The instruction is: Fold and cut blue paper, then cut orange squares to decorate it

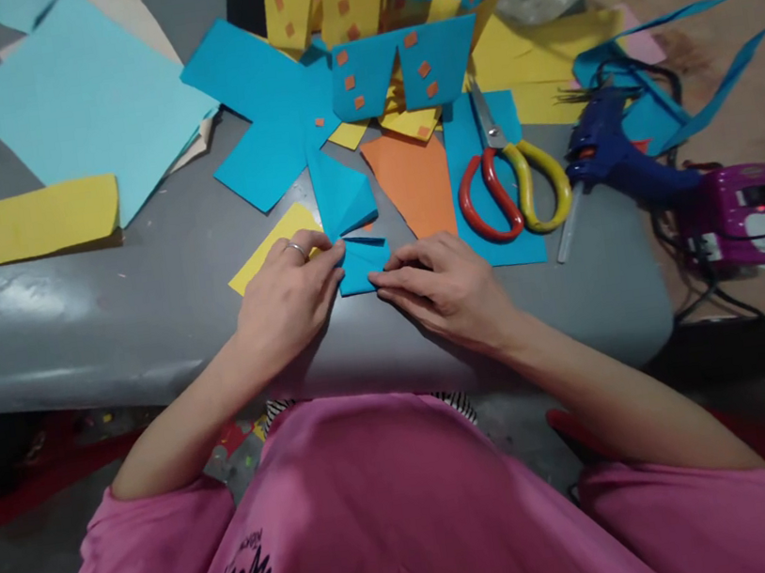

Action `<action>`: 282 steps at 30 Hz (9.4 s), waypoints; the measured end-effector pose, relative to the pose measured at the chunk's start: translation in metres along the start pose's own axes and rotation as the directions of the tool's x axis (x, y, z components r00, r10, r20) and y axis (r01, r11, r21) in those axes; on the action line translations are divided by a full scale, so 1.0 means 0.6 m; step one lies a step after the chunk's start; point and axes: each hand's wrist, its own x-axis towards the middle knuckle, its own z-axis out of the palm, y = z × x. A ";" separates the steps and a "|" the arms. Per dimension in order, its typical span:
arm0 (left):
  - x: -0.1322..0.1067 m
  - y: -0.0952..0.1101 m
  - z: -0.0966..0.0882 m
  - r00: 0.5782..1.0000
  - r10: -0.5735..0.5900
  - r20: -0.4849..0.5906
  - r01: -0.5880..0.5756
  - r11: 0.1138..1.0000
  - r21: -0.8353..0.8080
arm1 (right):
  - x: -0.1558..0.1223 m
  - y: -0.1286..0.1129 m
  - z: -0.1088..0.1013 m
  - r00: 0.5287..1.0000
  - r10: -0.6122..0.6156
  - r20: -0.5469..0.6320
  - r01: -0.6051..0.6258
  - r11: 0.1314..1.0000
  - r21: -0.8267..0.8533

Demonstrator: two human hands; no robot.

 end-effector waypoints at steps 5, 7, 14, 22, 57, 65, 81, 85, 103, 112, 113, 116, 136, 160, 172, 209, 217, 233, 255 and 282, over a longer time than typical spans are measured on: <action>0.004 -0.002 -0.008 0.999 -0.010 0.038 0.012 0.997 -0.070 | 0.000 0.000 -0.001 1.000 -0.006 -0.002 0.006 1.000 0.004; 0.004 0.000 -0.010 0.998 -0.012 0.057 0.016 0.998 -0.059 | 0.002 -0.002 -0.004 1.000 -0.006 0.021 0.005 1.000 0.018; 0.004 -0.001 -0.009 0.996 0.001 0.086 0.000 1.000 -0.013 | -0.002 -0.002 -0.023 0.941 0.287 -0.180 -0.250 0.947 0.201; 0.002 -0.003 -0.004 0.998 0.014 0.057 -0.014 1.000 -0.008 | -0.003 0.007 -0.015 0.999 0.042 -0.015 -0.039 0.982 0.183; -0.026 -0.014 0.005 0.981 0.136 -0.135 -0.135 0.991 0.021 | 0.004 0.001 -0.013 0.992 -0.066 0.111 0.068 0.998 -0.013; -0.018 -0.019 0.005 0.957 0.288 -0.018 -0.286 0.955 0.073 | 0.001 0.003 -0.007 0.997 -0.030 0.076 0.031 0.999 -0.020; 0.028 -0.024 -0.038 0.788 0.570 0.234 -0.597 0.800 0.061 | -0.010 -0.018 -0.004 0.991 -0.134 -0.013 0.129 0.971 -0.204; -0.024 -0.010 -0.031 0.748 0.649 0.137 -0.662 0.744 0.087 | -0.039 -0.052 -0.018 0.980 -0.200 0.013 0.197 0.949 -0.246; 0.022 -0.140 -0.002 0.884 0.442 -0.151 -0.439 0.897 0.056 | -0.034 -0.029 -0.036 0.942 -0.232 -0.242 0.090 0.871 -0.483; 0.026 -0.051 -0.013 0.748 0.644 -0.161 -0.640 0.764 0.082 | -0.018 -0.020 -0.013 0.973 -0.167 -0.162 0.106 0.938 -0.329; 0.022 -0.043 -0.008 0.754 0.641 -0.143 -0.639 0.767 0.067 | -0.020 -0.020 -0.011 0.982 -0.111 -0.151 0.070 0.965 -0.252; 0.018 -0.035 0.003 0.776 0.610 -0.163 -0.618 0.786 0.002 | -0.016 -0.021 -0.016 0.990 0.119 -0.071 -0.112 0.989 0.096; 0.198 -0.004 -0.200 0.979 0.197 -0.060 -0.196 0.797 -0.571 | 0.139 -0.009 -0.143 0.864 0.451 -0.223 -0.153 0.658 0.737; 0.282 -0.049 -0.173 0.941 0.175 0.289 -0.003 0.859 -0.512 | 0.120 0.028 -0.075 0.791 0.592 -0.154 -0.324 0.619 0.716; 0.276 -0.040 -0.157 0.947 0.042 0.318 0.132 0.853 -0.506 | 0.117 0.030 -0.060 0.804 0.587 -0.096 -0.359 0.608 0.708; 0.249 -0.090 -0.128 0.928 0.228 0.294 0.035 0.735 -0.678 | 0.117 0.046 -0.050 0.807 0.589 -0.033 -0.402 0.590 0.701; 0.258 -0.092 -0.109 0.936 0.192 0.294 0.034 0.785 -0.619 | 0.117 0.042 -0.049 0.806 0.590 -0.035 -0.408 0.599 0.689; 0.252 -0.056 -0.123 0.889 -0.027 0.457 0.336 0.718 -0.609 | 0.120 0.046 -0.049 0.794 0.599 -0.100 -0.387 0.626 0.678; 0.239 -0.043 -0.122 0.923 0.052 0.381 0.169 0.836 -0.522 | 0.116 0.042 -0.041 0.821 0.564 -0.087 -0.419 0.700 0.578; 0.115 -0.136 -0.111 0.874 -0.091 0.476 0.237 0.937 -0.255 | 0.053 0.079 -0.128 0.825 0.546 -0.146 -0.507 0.829 0.235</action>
